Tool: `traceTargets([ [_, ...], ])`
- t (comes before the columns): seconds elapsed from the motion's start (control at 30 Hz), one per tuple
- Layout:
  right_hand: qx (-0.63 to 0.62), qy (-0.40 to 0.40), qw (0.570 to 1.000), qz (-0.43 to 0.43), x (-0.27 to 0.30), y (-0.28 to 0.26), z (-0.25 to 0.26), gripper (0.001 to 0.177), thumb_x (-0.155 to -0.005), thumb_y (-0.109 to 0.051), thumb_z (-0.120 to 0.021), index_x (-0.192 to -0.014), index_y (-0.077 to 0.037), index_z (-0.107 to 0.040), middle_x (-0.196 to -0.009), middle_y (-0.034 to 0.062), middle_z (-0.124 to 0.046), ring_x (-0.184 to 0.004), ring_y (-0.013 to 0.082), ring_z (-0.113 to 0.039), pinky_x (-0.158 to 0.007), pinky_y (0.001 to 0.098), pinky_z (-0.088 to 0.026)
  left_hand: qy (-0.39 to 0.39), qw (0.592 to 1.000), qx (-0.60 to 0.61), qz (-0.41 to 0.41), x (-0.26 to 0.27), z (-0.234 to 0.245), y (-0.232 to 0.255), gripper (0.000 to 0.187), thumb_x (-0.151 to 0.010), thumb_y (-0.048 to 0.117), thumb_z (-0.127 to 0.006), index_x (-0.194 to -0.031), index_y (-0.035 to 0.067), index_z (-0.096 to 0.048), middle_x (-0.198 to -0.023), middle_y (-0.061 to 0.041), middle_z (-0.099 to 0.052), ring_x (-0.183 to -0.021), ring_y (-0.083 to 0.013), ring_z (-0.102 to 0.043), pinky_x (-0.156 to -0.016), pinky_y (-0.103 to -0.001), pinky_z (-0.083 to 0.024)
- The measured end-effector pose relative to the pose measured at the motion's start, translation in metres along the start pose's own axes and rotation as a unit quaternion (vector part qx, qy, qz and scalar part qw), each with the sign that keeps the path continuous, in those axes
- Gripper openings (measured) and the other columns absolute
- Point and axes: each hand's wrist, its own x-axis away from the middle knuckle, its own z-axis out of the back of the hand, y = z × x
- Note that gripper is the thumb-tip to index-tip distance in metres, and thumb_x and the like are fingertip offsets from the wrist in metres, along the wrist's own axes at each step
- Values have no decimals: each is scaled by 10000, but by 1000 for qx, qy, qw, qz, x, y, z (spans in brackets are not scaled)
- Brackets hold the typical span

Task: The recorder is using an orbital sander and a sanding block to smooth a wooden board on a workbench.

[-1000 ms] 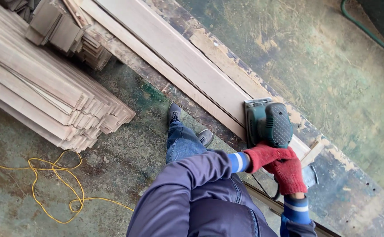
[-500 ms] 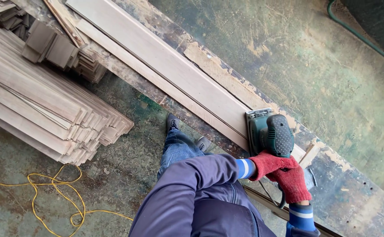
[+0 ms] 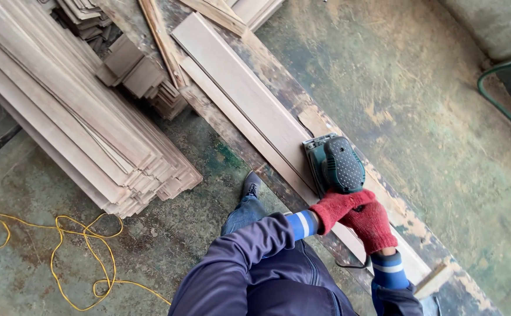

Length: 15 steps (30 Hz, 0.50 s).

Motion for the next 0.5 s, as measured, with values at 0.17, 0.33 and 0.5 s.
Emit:
traceTargets([
  [0.17, 30, -8, 999, 36, -27, -87, -11, 403, -741, -446, -785, -829, -53, -783, -717, 175, -756, -861, 437, -747, -811, 541, -589, 63, 996, 45, -53, 30, 52, 89, 909, -566, 463, -1020, -1246, -26, -669, -1049, -262, -723, -851, -371, -746, -651, -469, -663],
  [0.33, 34, -29, 997, 64, -33, -188, -13, 452, -759, -466, -756, -872, -28, -768, -781, 212, -753, -925, 464, -731, -865, 565, -579, 83, 988, 83, -99, 33, 98, 147, 841, -564, 401, -1033, -1207, -19, -691, -1014, -264, -730, -824, -365, -754, -632, -454, -668],
  [0.5, 40, -43, 993, 98, -50, -254, -27, 402, -833, -447, -670, -840, -58, -772, -770, 163, -749, -944, 442, -730, -884, 559, -579, 120, 979, 72, -149, 49, 140, 217, 851, -532, 382, -1018, -1205, -33, -705, -1056, -252, -732, -969, -357, -743, -748, -440, -667],
])
